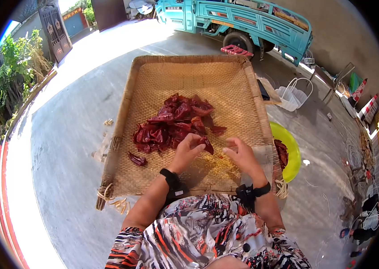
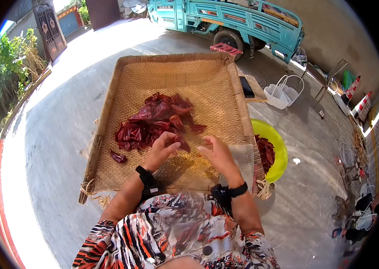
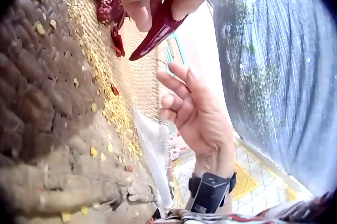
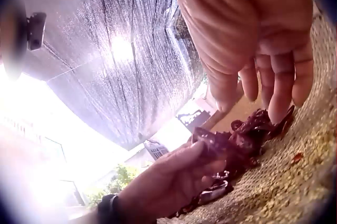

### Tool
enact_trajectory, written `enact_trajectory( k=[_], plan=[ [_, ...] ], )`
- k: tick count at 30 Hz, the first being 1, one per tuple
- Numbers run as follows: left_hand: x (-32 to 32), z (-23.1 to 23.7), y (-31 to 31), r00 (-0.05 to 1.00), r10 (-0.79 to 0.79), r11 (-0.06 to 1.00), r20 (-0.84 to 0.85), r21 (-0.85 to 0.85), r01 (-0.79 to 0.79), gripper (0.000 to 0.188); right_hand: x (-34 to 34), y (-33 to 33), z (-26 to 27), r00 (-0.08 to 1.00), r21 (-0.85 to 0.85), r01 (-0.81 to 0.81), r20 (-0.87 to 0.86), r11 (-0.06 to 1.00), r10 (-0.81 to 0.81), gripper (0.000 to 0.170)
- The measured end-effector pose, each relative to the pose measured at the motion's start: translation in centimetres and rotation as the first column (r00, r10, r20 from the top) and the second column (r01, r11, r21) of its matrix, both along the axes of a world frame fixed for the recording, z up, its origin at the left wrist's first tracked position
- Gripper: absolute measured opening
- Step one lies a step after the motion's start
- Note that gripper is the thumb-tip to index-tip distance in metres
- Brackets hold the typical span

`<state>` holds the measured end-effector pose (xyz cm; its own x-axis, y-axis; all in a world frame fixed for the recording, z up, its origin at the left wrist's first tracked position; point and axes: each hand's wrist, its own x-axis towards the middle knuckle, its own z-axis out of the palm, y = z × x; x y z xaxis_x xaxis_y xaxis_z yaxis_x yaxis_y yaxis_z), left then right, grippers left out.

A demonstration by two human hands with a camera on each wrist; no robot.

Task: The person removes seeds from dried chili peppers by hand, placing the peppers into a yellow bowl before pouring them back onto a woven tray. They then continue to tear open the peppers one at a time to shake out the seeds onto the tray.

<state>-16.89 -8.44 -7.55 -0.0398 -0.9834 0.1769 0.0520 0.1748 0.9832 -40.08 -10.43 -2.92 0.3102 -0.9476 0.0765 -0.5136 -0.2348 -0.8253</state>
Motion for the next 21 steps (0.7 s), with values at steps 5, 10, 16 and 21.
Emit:
enact_trajectory(
  k=[5,10,16,21],
  plan=[
    [-0.9,1.5,0.6,0.986,-0.045,0.999,0.161,0.031,0.041,0.030,2.8,0.3,-2.8,0.967,0.048,-0.233,-0.097,0.971,0.237,0.042],
    [1.5,1.5,-1.3,0.823,0.197,0.968,0.533,-0.240,-0.077,0.039,-1.0,-0.9,-1.9,0.947,0.290,-0.056,0.320,0.955,-0.042,0.030],
    [2.3,0.9,-5.3,0.603,0.475,0.824,0.640,-0.564,-0.052,0.048,-7.4,-3.0,-1.0,0.174,0.381,0.126,0.900,0.916,-0.399,0.026],
    [0.4,1.4,-6.4,0.442,0.300,0.954,0.845,-0.258,-0.154,0.044,-5.9,-2.1,-3.2,0.485,0.480,0.053,0.754,0.876,-0.442,0.021]
  ],
)
